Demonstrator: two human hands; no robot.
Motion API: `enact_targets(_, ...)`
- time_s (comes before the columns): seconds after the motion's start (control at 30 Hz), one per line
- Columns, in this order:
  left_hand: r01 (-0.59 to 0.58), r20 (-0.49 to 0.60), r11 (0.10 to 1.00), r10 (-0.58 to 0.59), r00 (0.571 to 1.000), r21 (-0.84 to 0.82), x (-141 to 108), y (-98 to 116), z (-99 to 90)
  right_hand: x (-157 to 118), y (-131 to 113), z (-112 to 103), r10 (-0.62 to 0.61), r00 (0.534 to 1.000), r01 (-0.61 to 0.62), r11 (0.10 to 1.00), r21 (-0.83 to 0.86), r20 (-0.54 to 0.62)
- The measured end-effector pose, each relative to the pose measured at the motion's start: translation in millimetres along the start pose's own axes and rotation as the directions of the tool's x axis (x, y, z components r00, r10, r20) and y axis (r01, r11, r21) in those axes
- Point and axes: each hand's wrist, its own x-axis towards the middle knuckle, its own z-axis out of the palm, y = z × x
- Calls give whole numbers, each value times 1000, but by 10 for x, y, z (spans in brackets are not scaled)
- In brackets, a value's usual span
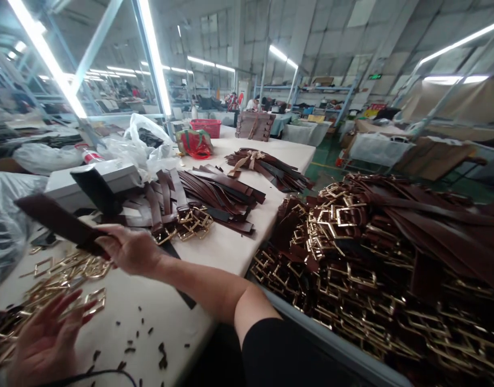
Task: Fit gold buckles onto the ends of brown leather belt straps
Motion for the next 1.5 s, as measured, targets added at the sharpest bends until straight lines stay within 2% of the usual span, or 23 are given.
enact_targets(0.07, 44, 14, 999, -44, 999, 6, 13, -64, 11, 159, 41, -183, 97, 991, -104, 992, -68, -93)
enact_targets(0.13, 78, 38, 997, -78, 996, 5, 5, -84, 2, 304, 85, -383, 227, 969, -243, 948, -204, -96)
enact_targets(0.2, 86, 50, 996, -86, 995, 0, -9, -84, -10, 391, 108, -572, 339, 936, -348, 839, -417, -99)
enact_targets(0.27, 81, 57, 997, -81, 995, 9, -17, -86, -12, 398, 97, -713, 352, 926, -362, 716, -597, -139)
enact_targets(0.37, 68, 71, 997, -71, 995, 37, -21, -96, -2, 268, 30, -769, 223, 961, -268, 592, -760, -165)
enact_targets(0.43, 51, 74, 997, -55, 996, 52, -25, -105, 4, 125, -10, -700, 141, 986, -148, 488, -860, -90)
enact_targets(0.47, 40, 74, 998, -45, 996, 58, -28, -110, 5, 48, -19, -645, 145, 989, -92, 438, -894, -31)
enact_targets(0.53, 23, 78, 997, -29, 997, 67, -37, -121, 1, -92, -10, -530, 235, 970, -26, 374, -927, 68)
enact_targets(0.6, 8, 86, 997, -15, 996, 79, -46, -133, -8, -197, 26, -452, 321, 941, -10, 340, -940, 106)
enact_targets(0.8, -31, 123, 993, 18, 992, 110, -71, -154, -28, -244, 149, -509, 382, 919, -70, 391, -918, 93)
enact_targets(1.03, -21, 125, 994, 8, 992, 105, -83, -136, -26, -200, 183, -615, 419, 890, -118, 593, -797, 180)
enact_targets(1.13, 51, 114, 998, -56, 992, 45, -47, -117, -18, -285, 152, -626, 360, 900, -102, 721, -686, 244)
enact_targets(1.2, 123, 76, 992, -122, 990, -19, -3, -100, -25, -357, 129, -624, 269, 909, -52, 830, -555, 318)
enact_targets(1.27, 193, 15, 977, -193, 981, -90, 50, -77, -50, -416, 108, -621, 175, 905, 20, 893, -450, 388)
enact_targets(1.33, 240, 5, 960, -242, 970, -142, 95, -53, -91, -449, 89, -622, 116, 877, 105, 900, -422, 466)
enact_targets(1.4, 258, 15, 954, -259, 966, -154, 120, -35, -141, -455, 71, -623, 90, 830, 187, 884, -428, 550)
enact_targets(1.47, 245, -24, 961, -249, 968, -127, 120, -24, -187, -439, 50, -621, 108, 792, 233, 856, -461, 601)
enact_targets(1.5, 230, -59, 967, -238, 970, -108, 113, -19, -204, -423, 37, -620, 134, 789, 236, 836, -496, 600)
